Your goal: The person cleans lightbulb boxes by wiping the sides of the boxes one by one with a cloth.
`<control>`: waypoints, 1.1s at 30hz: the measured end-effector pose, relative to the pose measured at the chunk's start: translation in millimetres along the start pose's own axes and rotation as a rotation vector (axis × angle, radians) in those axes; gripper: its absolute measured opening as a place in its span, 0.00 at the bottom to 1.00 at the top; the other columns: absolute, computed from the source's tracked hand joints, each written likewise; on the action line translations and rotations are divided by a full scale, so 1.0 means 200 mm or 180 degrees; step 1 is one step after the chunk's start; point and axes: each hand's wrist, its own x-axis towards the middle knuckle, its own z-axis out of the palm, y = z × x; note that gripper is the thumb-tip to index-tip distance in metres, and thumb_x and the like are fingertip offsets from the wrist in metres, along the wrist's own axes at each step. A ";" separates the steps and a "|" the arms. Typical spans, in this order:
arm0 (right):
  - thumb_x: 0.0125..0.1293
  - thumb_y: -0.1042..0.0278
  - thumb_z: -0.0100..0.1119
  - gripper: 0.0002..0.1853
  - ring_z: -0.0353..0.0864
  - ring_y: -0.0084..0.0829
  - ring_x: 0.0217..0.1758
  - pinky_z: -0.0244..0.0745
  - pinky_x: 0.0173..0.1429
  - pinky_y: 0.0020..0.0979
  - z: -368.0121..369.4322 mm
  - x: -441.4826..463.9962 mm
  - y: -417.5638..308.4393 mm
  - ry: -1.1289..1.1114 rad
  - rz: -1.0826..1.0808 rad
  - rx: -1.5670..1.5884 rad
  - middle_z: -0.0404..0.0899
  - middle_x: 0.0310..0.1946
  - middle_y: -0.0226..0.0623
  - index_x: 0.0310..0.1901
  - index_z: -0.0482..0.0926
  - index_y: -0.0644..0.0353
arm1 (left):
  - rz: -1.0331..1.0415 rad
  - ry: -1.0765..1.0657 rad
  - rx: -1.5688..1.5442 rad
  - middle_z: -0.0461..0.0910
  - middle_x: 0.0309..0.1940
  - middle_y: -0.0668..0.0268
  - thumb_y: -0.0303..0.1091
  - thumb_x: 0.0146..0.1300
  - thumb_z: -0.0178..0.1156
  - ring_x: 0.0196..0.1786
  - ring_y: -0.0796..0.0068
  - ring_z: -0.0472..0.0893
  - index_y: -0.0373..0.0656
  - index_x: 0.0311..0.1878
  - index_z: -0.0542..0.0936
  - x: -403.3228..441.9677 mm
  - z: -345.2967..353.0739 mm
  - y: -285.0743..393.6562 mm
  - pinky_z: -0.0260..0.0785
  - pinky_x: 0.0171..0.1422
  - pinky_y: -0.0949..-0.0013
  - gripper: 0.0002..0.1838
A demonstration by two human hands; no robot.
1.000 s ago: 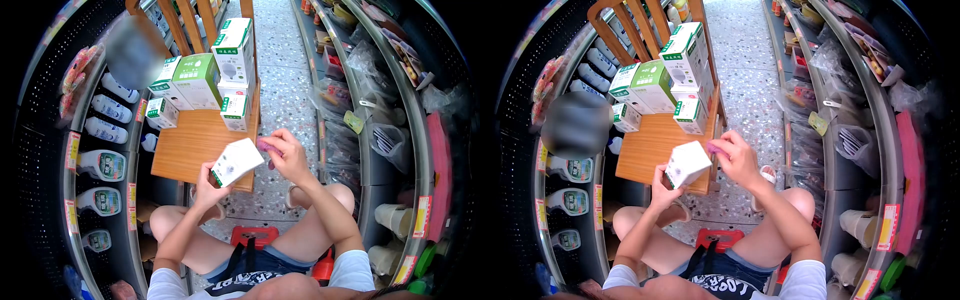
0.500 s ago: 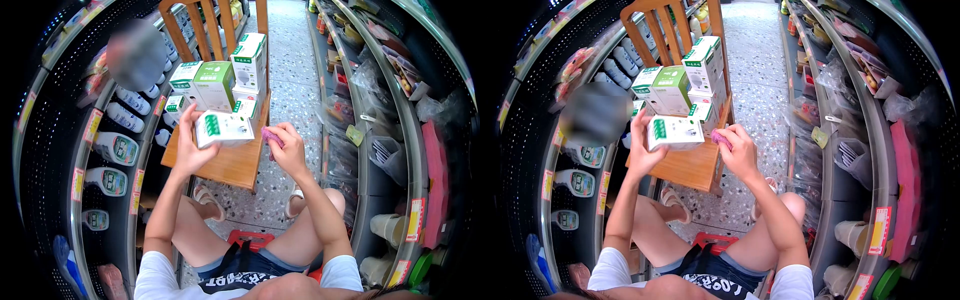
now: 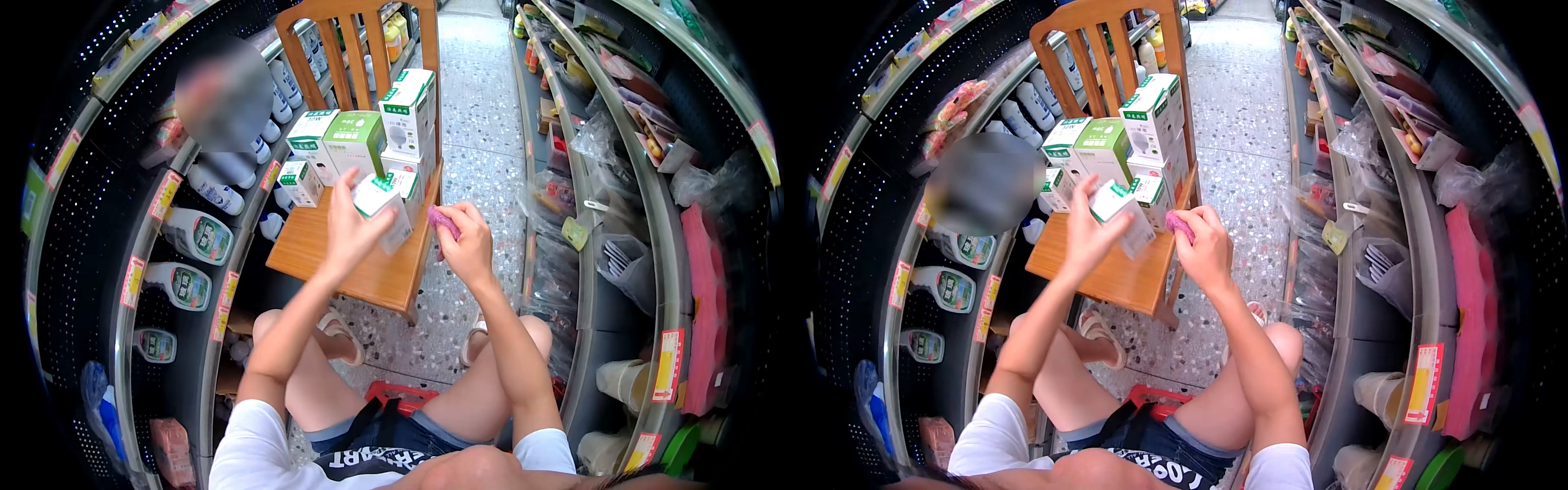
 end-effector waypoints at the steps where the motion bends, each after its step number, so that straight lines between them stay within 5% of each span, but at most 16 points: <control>1: 0.62 0.77 0.63 0.12 0.84 0.35 0.31 0.78 0.37 0.33 0.00 0.00 0.00 0.0018 -0.0025 -0.0033 0.81 0.38 0.40 0.46 0.87 0.63 | -0.0165 0.0004 0.0042 0.72 0.58 0.47 0.37 0.49 0.75 0.62 0.51 0.74 0.33 0.71 0.63 -0.06 0.04 -0.01 0.67 0.68 0.53 0.47; 6: 0.61 0.72 0.64 0.11 0.85 0.43 0.41 0.80 0.43 0.39 0.00 -0.03 0.02 -0.0152 0.0270 -0.0052 0.82 0.42 0.37 0.46 0.87 0.57 | -0.0420 0.0420 0.0307 0.71 0.60 0.45 0.36 0.48 0.77 0.61 0.51 0.74 0.31 0.75 0.58 -0.20 0.29 -0.16 0.66 0.69 0.54 0.53; 12: 0.61 0.71 0.64 0.12 0.85 0.43 0.41 0.79 0.43 0.40 0.00 -0.06 0.03 -0.0171 0.0130 -0.0195 0.81 0.41 0.37 0.46 0.87 0.57 | -0.0402 0.1050 0.0318 0.68 0.60 0.43 0.31 0.49 0.75 0.64 0.43 0.68 0.31 0.75 0.56 -0.21 0.44 -0.12 0.58 0.71 0.48 0.52; 33: 0.60 0.74 0.65 0.11 0.85 0.44 0.37 0.80 0.41 0.39 0.07 -0.17 -0.01 -0.0933 -0.0193 -0.0456 0.82 0.40 0.39 0.45 0.86 0.59 | -0.0565 0.0985 0.0238 0.68 0.57 0.44 0.35 0.52 0.76 0.61 0.44 0.68 0.32 0.74 0.58 -0.20 0.45 -0.13 0.59 0.68 0.47 0.50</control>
